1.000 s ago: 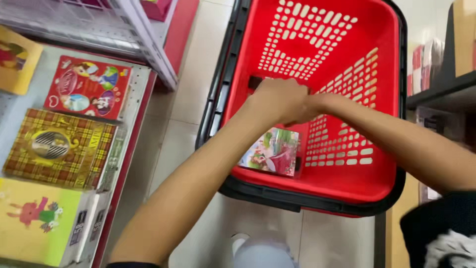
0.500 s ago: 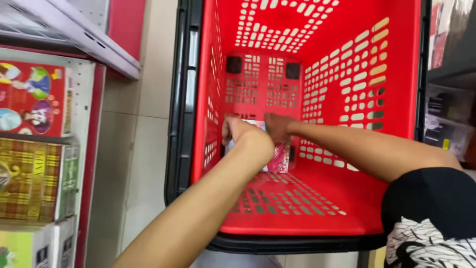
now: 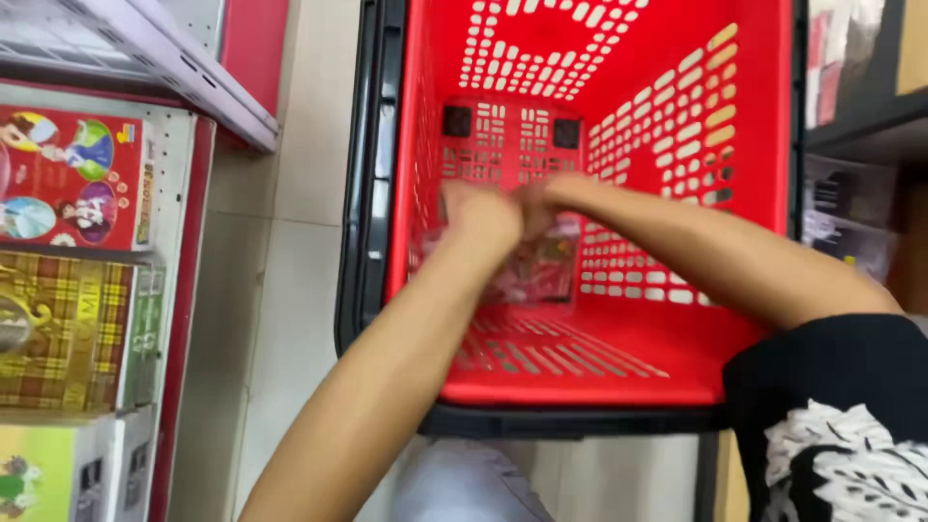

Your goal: The person transfers books from a red shopping basket onto shelves in a store, placing them in organized stacks.

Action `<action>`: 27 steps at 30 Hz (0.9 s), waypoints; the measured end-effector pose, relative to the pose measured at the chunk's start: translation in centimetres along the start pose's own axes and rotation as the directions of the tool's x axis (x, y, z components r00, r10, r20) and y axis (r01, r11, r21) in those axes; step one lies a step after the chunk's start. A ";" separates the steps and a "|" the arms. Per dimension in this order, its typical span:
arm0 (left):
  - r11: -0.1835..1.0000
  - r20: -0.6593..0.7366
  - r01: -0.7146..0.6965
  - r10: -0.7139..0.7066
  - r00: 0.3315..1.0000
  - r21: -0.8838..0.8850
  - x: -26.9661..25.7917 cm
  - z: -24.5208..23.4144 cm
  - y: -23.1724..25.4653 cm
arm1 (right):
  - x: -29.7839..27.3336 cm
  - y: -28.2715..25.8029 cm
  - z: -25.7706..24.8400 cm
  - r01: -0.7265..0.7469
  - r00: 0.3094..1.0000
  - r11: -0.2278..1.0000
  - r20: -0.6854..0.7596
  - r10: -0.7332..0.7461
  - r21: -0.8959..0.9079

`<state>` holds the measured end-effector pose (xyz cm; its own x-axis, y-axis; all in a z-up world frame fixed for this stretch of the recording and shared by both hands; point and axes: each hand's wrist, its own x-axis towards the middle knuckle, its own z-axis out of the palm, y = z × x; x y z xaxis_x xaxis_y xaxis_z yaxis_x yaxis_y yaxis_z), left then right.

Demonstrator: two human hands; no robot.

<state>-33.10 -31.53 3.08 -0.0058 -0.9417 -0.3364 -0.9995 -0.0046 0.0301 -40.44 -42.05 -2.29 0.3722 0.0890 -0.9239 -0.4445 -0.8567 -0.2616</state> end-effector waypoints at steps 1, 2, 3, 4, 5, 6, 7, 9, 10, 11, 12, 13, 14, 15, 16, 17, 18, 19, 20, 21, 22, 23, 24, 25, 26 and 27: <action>1.000 -0.016 0.001 -0.001 1.000 0.000 1.0 -0.5 -0.7 | -0.8 0.1 -0.2 -0.013 1.000 1.000 -0.007 0.013 -0.007; 0.993 -0.041 -0.010 0.006 0.999 -0.114 1.9 -1.2 -1.4 | -1.7 0.2 -0.3 -0.034 0.998 0.997 -0.053 0.031 -0.064; 0.975 -0.063 -0.023 0.010 0.998 -0.222 2.9 -1.9 -1.8 | -2.6 0.5 -0.2 -0.053 0.994 0.991 -0.101 0.041 -0.120; 0.976 -0.075 -0.024 0.008 0.997 -0.218 0.8 -5.7 -2.7 | -7.4 -1.1 -1.4 -0.061 0.993 0.990 -0.110 0.047 -0.125; 0.931 -0.227 -0.137 0.061 0.972 -0.337 -1.5 -9.2 -3.6 | -12.2 -3.1 -2.3 -0.078 0.969 0.987 -0.243 0.041 -0.143; 0.864 -0.379 -0.264 0.092 0.921 -0.430 -4.0 -12.8 -4.5 | -16.9 -5.3 -3.2 -0.098 0.928 0.982 -0.370 0.032 -0.161; 0.868 -0.398 -0.263 0.084 0.914 -0.421 -5.1 -14.0 -5.0 | -20.9 -7.0 -3.5 -0.110 0.923 0.978 -0.383 0.035 -0.176; 0.797 -0.529 -0.357 0.056 0.847 -0.487 -7.4 -16.1 -5.7 | -28.7 -10.7 -3.6 -0.281 0.862 0.958 -0.425 0.275 0.049; 0.797 -0.536 -0.355 0.048 0.843 -0.488 -9.6 -16.9 -6.7 | -31.1 -11.3 -2.9 -0.286 0.861 0.958 -0.428 0.274 0.039; 0.689 -0.560 -0.410 0.008 0.828 -0.598 -11.9 -17.8 -7.8 | -33.4 -11.9 -2.4 -0.280 0.790 0.953 -0.535 0.299 0.118; 0.561 -0.579 -0.464 -0.034 0.815 -0.686 -14.3 -18.7 -8.8 | -35.7 -12.7 -1.8 -0.260 0.705 0.946 -0.631 0.323 0.194; 0.568 -0.589 -0.464 -0.045 0.807 -0.680 -16.1 -18.9 -10.3 | -37.3 -13.6 -1.5 -0.262 0.700 0.948 -0.641 0.314 0.179; 0.471 -0.521 -0.427 -0.086 0.849 -0.772 -18.0 -19.0 -11.8 | -38.8 -14.6 -1.2 -0.206 0.594 0.931 -0.717 0.364 0.302; 0.363 -0.440 -0.372 -0.123 0.890 -0.854 -20.2 -18.9 -13.4 | -40.0 -15.6 -0.9 -0.123 0.489 0.904 -0.767 0.415 0.410; 0.368 -0.441 -0.367 -0.142 0.886 -0.854 -22.1 -18.9 -14.7 | -39.9 -16.3 -0.4 -0.118 0.493 0.912 -0.775 0.397 0.392; 0.297 -0.308 -0.290 -0.014 0.951 -0.910 -24.1 -19.0 -16.3 | -39.6 -17.0 -0.2 0.148 0.434 0.861 -0.814 0.386 0.487; 0.233 -0.172 -0.197 0.123 0.977 -0.952 -26.2 -19.1 -17.9 | -39.4 -17.7 -0.1 0.412 0.376 0.742 -0.840 0.391 0.529; 0.241 -0.180 -0.199 0.097 0.979 -0.950 -27.3 -18.7 -18.9 | -38.3 -19.2 -1.2 0.421 0.373 0.753 -0.853 0.365 0.506; 0.155 -0.151 -0.205 0.301 0.942 -0.966 -28.4 -18.3 -20.0 | -37.2 -20.8 -2.3 0.618 0.447 0.507 -0.799 0.403 0.601; 0.074 -0.127 -0.186 0.492 0.861 -0.980 -29.6 -18.0 -21.2 | -36.0 -22.4 -3.5 0.739 0.535 0.202 -0.742 0.403 0.643; 0.087 -0.130 -0.191 0.467 0.875 -0.978 -30.0 -16.8 -22.3 | -35.3 -25.6 -5.1 0.748 0.532 0.212 -0.758 0.377 0.629; -0.067 -0.221 -0.222 0.553 0.803 -0.973 -30.2 -15.3 -23.5 | -34.5 -28.7 -6.7 0.731 0.545 0.116 -0.677 0.495 0.673; -0.219 -0.321 -0.234 0.618 0.718 -0.947 -30.2 -13.8 -24.8 | -33.6 -31.7 -8.2 0.712 0.557 0.014 -0.577 0.598 0.702; -0.219 -0.326 -0.242 0.600 0.731 -0.945 -30.9 -13.2 -25.9 | -32.2 -32.6 -9.6 0.710 0.562 0.026 -0.589 0.581 0.703; -0.254 -0.333 -0.229 0.526 0.782 -0.940 -31.6 -12.6 -27.1 | -30.8 -33.5 -10.9 0.747 0.594 -0.026 -0.650 0.474 0.665; -0.292 -0.334 -0.216 0.452 0.827 -0.932 -32.3 -11.8 -28.1 | -29.2 -34.5 -12.1 0.769 0.616 -0.089 -0.699 0.363 0.633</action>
<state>-4.47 -4.98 24.17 -0.4465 -0.8934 0.0492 0.3212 -0.1087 0.9408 -26.16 -21.22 37.08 0.6374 -0.6111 -0.4693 -0.1897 0.4659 -0.8643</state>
